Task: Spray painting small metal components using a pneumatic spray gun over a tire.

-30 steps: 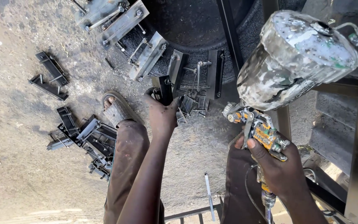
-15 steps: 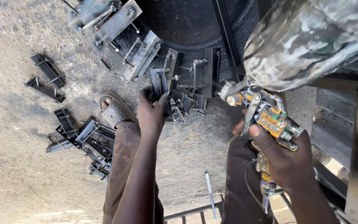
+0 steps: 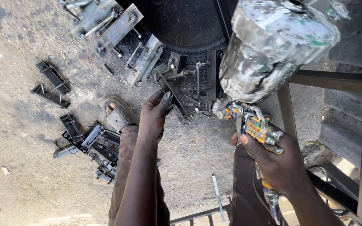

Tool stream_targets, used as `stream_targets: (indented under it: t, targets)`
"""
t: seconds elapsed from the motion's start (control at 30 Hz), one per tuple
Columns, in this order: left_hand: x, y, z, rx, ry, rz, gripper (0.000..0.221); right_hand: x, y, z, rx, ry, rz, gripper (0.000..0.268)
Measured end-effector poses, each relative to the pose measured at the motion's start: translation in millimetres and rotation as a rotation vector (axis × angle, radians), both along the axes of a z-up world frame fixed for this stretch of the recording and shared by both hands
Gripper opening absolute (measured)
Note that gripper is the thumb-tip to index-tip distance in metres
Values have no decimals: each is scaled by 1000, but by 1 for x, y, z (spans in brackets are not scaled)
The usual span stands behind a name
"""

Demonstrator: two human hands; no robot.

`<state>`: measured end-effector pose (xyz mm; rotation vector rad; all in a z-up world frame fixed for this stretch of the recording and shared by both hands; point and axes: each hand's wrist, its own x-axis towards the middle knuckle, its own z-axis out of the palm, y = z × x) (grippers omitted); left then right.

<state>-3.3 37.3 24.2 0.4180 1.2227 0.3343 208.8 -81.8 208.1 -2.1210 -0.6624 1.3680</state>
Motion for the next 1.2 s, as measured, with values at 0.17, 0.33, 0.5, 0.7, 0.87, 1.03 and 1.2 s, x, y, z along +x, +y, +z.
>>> stream_targets:
  t: [0.17,0.33,0.5,0.7,0.87,1.03,1.2]
  targets:
    - [-12,-14,-22,-22,-162,64,17,-4,21,12,110,-2,9,26]
    - [-7,-18,-22,-67,-372,220,20,2,23,21,151,68,-17,22]
    - [-3,-17,-18,-196,-473,401,17,11,-3,27,-142,140,-141,24]
    - [1,-21,-16,-214,-473,373,17,3,18,24,34,-36,-23,21]
    - [-4,-24,-20,-233,-482,317,17,5,32,30,164,-64,-20,17]
    - [-7,-28,-30,-194,-489,333,18,12,19,43,27,-56,-79,19]
    - [-9,-31,-32,-212,-598,327,20,12,20,45,-59,3,-89,25]
